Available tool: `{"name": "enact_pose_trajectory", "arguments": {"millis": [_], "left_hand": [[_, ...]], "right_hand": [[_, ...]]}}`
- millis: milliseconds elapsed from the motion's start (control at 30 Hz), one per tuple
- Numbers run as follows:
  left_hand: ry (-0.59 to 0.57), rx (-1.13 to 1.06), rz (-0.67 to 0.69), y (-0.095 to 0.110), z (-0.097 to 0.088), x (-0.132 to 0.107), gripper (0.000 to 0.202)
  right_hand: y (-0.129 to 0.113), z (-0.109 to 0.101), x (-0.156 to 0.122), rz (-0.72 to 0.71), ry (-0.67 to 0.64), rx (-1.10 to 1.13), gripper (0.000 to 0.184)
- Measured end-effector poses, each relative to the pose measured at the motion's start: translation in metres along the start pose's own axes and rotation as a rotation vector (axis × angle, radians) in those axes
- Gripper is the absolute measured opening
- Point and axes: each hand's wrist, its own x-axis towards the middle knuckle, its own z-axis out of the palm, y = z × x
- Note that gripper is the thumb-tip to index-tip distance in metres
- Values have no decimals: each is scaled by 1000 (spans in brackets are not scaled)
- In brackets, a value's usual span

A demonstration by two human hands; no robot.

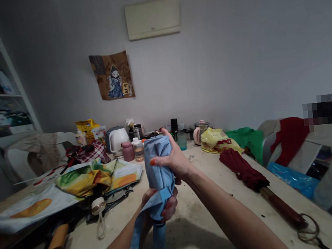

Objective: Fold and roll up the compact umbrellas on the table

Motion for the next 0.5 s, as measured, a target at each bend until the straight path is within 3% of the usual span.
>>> {"name": "enact_pose_trajectory", "arguments": {"millis": [167, 267, 367, 500], "left_hand": [[517, 273, 56, -2, 14, 5, 53], [657, 347, 57, -5, 22, 8, 55], [613, 274, 23, -5, 21, 8, 60], [274, 70, -32, -1, 18, 3, 80]], "right_hand": [[-1, -10, 6, -82, 166, -389, 108], [-2, -7, 5, -108, 303, -580, 101], [-1, -6, 3, -81, 368, -563, 94], [-6, -5, 3, 36, 325, -228, 77]]}}
